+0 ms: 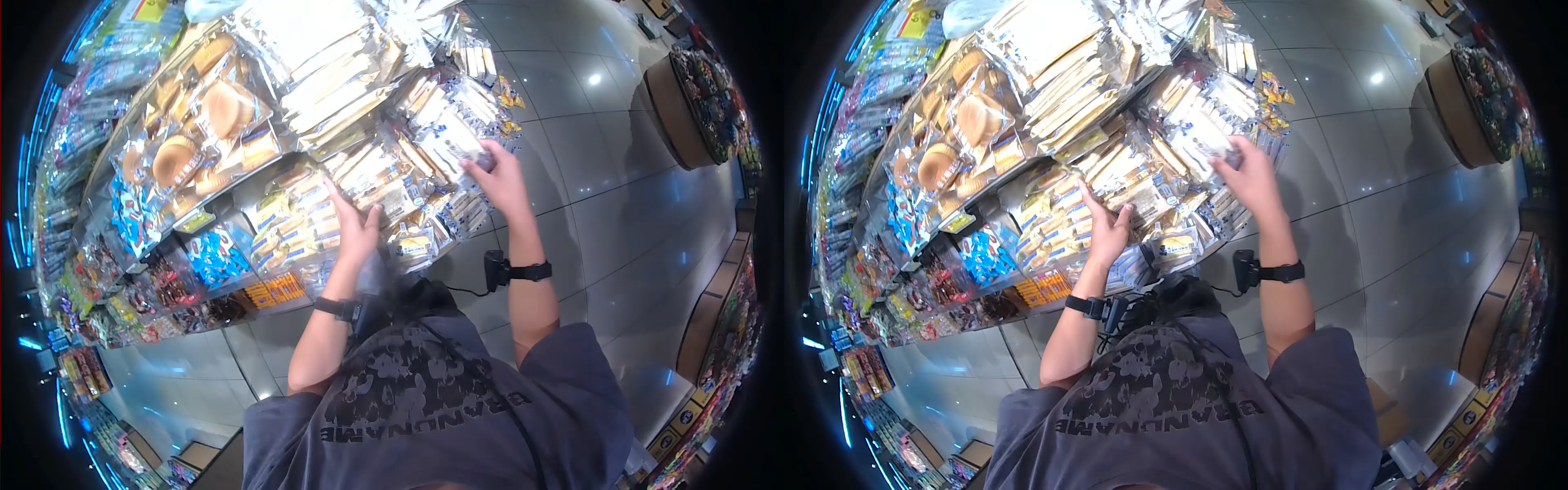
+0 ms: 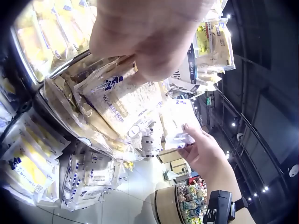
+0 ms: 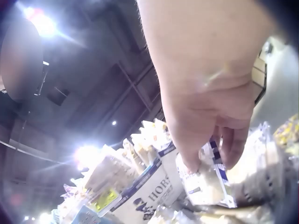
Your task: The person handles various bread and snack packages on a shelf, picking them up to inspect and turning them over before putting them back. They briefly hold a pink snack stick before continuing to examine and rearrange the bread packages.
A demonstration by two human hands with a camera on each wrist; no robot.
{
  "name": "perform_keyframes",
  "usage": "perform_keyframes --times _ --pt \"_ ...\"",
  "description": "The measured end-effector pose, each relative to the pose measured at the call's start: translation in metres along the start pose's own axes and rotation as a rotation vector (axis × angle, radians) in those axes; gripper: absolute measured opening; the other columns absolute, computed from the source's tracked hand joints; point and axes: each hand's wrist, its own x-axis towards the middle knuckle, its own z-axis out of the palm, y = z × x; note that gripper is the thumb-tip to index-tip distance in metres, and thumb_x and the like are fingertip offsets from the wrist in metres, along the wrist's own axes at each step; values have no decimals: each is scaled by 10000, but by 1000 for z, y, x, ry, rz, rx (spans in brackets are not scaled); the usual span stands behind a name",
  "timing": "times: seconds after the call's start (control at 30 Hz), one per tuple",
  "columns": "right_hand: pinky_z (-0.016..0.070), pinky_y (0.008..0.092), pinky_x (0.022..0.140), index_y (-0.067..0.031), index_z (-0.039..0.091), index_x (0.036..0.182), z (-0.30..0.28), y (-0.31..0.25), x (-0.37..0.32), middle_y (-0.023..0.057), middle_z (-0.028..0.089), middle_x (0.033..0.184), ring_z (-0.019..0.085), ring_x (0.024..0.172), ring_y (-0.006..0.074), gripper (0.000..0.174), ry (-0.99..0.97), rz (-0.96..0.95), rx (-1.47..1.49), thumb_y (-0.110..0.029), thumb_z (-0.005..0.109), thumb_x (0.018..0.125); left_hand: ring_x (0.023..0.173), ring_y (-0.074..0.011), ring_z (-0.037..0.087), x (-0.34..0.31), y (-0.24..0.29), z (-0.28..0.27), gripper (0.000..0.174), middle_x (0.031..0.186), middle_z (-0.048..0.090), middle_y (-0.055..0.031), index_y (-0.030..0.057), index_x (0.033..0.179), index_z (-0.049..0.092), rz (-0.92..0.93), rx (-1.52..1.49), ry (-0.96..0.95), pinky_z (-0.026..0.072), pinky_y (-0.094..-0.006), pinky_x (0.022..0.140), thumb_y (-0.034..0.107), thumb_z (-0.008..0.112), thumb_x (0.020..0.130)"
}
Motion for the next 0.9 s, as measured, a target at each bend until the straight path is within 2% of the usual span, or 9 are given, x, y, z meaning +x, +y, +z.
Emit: perform_keyframes --times 0.1,0.17,0.3,0.4,0.57,0.63,0.83,0.87,0.9 --pt "550 422 877 -16 650 1277 34 -28 5 199 723 1060 712 968 341 433 -11 -25 -257 -191 761 896 1600 -387 22 0 0 -2 1109 1705 -40 -304 -34 1618 -143 31 -86 -14 64 -416 1289 -13 702 899" --pt "521 454 964 -26 610 1341 63 -11 7 224 701 1158 683 1099 373 462 -29 -247 -175 -159 729 915 1589 -306 69 0 -3 -2 1111 1722 -15 -240 72 1642 -167 63 -32 -11 102 -374 1272 -108 645 905" --pt "544 415 941 -37 587 1376 72 -15 12 216 724 1149 712 1075 333 479 -109 -279 -176 -135 733 929 1597 -313 66 0 0 -7 1108 1720 12 -249 83 1652 -133 48 -17 -11 118 -381 1273 -101 660 900" --pt "555 390 896 -102 601 1357 63 -22 19 238 706 1195 723 1045 330 463 -61 130 -57 -133 758 922 1591 -324 111 -1 -2 -8 1093 1718 28 -252 79 1656 -104 38 -71 -27 165 -389 1268 -82 674 905" --pt "554 408 905 -61 613 1334 65 -12 27 232 721 1177 716 1036 383 444 -14 34 -123 -126 744 915 1588 -336 127 -6 7 -9 1093 1716 47 -252 63 1653 -99 -3 -92 11 166 -395 1274 -51 693 907" --pt "554 412 912 -77 647 1335 73 -6 26 212 713 1196 700 1042 399 438 144 -321 -242 -112 741 909 1590 -344 126 -11 8 -6 1101 1715 43 -256 41 1647 -97 19 35 65 160 -405 1280 -19 713 905" --pt "564 363 929 -74 696 1307 75 -20 21 194 725 1227 722 1090 300 403 67 -115 -154 -93 760 910 1571 -393 216 -13 3 -5 1042 1683 198 -294 -16 1637 88 52 -41 144 203 -438 1280 16 782 861" --pt "567 345 895 -67 694 1302 78 4 27 187 742 1198 733 1038 269 410 138 -315 -150 -65 768 898 1570 -390 229 -14 2 -6 1041 1680 216 -292 -16 1637 107 67 -27 149 209 -430 1279 -14 784 846" --pt "565 372 884 -47 689 1269 73 4 27 214 744 1126 736 1004 321 411 123 -281 -55 -61 785 870 1570 -390 229 -14 0 -7 1041 1680 216 -292 -16 1637 107 50 -28 149 209 -430 1279 -14 784 846"
